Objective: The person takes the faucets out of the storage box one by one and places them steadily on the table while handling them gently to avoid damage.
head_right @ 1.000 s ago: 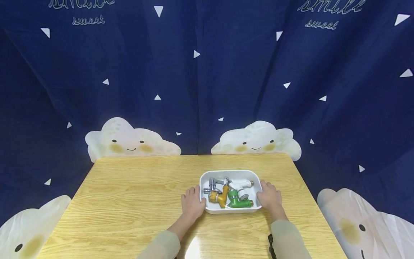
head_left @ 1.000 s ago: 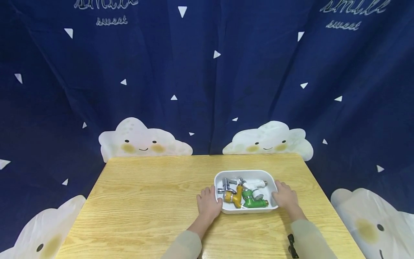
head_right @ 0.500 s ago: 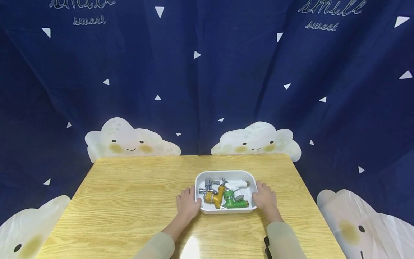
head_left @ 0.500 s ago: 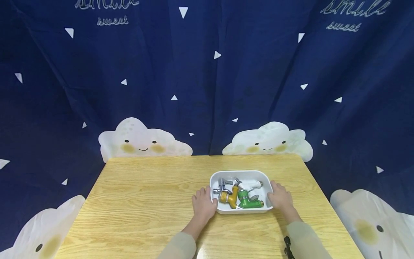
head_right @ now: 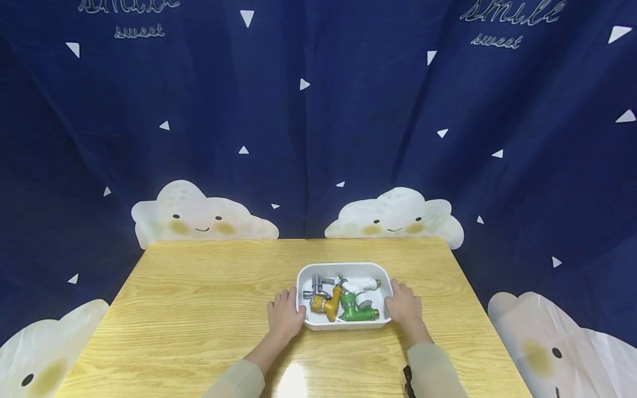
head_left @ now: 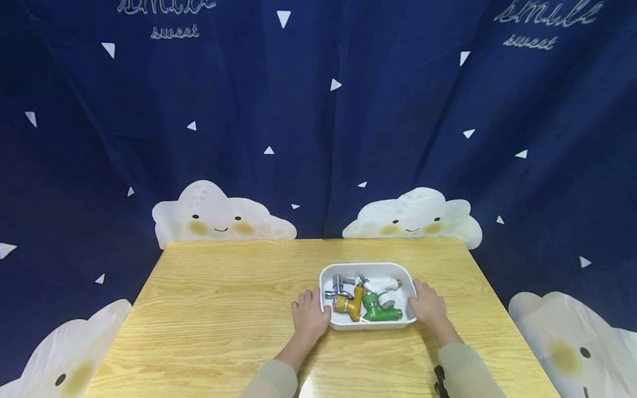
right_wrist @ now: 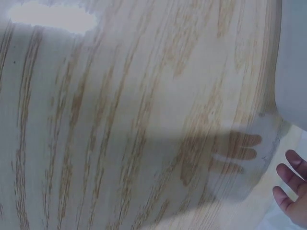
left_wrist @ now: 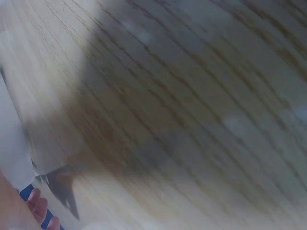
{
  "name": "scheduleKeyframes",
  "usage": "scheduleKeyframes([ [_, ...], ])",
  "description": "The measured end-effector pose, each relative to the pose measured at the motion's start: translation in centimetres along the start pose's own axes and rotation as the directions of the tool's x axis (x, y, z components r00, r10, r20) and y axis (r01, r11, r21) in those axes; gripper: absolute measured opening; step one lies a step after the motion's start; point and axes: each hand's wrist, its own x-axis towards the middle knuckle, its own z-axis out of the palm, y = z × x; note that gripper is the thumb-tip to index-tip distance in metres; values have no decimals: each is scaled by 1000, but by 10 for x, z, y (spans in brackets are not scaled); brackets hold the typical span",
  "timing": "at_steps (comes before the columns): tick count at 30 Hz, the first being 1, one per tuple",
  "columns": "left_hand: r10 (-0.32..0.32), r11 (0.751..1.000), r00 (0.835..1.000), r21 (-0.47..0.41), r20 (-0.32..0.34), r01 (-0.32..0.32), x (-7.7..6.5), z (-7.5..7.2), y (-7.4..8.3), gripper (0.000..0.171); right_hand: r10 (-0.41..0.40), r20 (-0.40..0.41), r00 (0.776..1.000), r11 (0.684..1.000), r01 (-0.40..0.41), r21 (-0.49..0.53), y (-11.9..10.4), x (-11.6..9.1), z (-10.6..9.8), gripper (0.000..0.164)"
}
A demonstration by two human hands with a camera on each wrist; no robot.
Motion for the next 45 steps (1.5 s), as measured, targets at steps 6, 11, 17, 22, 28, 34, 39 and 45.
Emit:
scheduleKeyframes([
  [6,1,1000,1000,2,-6,-1,0,-2,0,38,7,6,1000,1000,-7,-3,-1,0,1,43],
  [11,8,1000,1000,2,-11,-8,0,-4,1,36,9,6,1000,1000,-9,-3,-2,0,0,43],
  [17,21,1000,1000,23,-2,-21,1,-8,2,36,11,2,1000,1000,-11,-1,-3,0,0,42],
  [22,14,1000,1000,14,9,-14,5,-14,7,45,16,10,1000,1000,-16,-2,-3,1,1,43],
  [28,68,998,997,-8,-25,-68,15,-25,20,66,11,8,1000,1000,-11,6,-2,2,1,42],
  [34,157,985,987,67,-19,-156,22,-28,36,66,11,12,1000,1000,-11,0,-2,2,2,43],
  [39,216,967,976,136,20,-216,23,-24,48,64,18,20,1000,1000,-19,4,-3,1,2,43],
  [45,236,957,970,157,66,-243,23,-15,59,59,21,7,1000,1000,-21,8,-3,1,1,42],
])
